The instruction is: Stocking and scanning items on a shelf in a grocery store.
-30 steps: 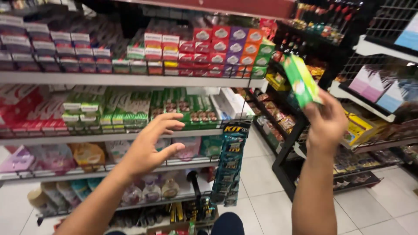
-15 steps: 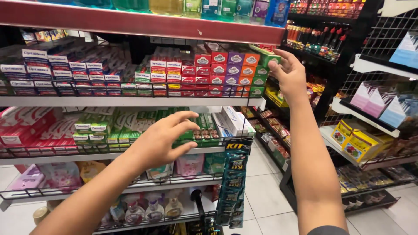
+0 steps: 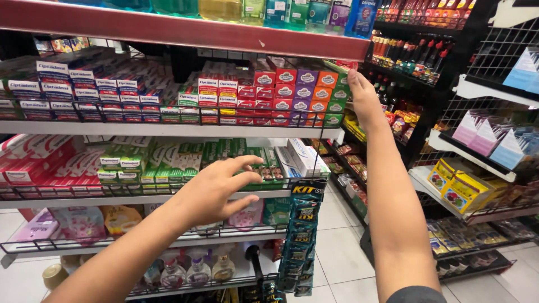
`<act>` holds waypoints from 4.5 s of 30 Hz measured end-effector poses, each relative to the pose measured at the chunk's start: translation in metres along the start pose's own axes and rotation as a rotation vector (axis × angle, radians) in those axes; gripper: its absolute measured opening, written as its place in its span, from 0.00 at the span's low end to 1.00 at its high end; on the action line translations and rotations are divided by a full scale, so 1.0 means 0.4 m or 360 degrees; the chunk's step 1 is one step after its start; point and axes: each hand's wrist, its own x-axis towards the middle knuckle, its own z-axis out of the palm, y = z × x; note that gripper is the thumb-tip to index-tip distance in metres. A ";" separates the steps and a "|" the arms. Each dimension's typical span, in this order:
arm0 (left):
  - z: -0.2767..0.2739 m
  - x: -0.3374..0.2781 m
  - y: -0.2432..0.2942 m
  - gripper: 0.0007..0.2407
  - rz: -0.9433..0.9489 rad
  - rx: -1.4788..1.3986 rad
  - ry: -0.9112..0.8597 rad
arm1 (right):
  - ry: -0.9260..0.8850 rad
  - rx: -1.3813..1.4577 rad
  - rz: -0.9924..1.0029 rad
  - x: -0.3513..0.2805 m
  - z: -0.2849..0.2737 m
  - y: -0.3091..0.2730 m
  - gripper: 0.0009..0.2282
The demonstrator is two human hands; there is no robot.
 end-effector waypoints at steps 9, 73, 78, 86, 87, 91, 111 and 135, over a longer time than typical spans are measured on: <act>0.014 -0.011 -0.002 0.12 0.0013 0.0009 -0.0008 | -0.0022 0.0009 0.0004 -0.008 0.017 -0.013 0.27; 0.159 -0.236 0.024 0.10 -0.0334 -0.0464 -0.0134 | 0.0783 0.0571 -0.0831 -0.344 0.109 0.117 0.29; 0.395 -0.455 0.057 0.20 -0.0952 -0.1199 -0.1014 | 0.0373 0.0693 -0.1086 -0.836 0.361 0.232 0.19; 1.335 -1.142 -0.046 0.28 -0.1027 -0.0990 -0.1847 | -0.0937 -0.0441 0.0115 -1.341 0.566 0.949 0.09; 1.419 -1.194 -0.045 0.24 -0.1117 -0.0991 -0.1630 | -0.1213 -0.0587 0.0483 -1.407 0.567 1.047 0.10; 1.415 -1.186 0.067 0.17 -0.1874 -0.1199 -0.1033 | -0.2107 -0.0719 0.0535 -1.548 0.557 1.320 0.14; 1.499 -1.322 0.167 0.17 -0.1955 -0.0449 -0.2277 | -0.1730 -0.0693 0.1696 -1.410 0.565 1.155 0.17; 1.383 -1.258 0.166 0.23 -0.2344 -0.0704 -0.2023 | -0.1661 -0.0669 0.1025 -1.456 0.675 1.227 0.19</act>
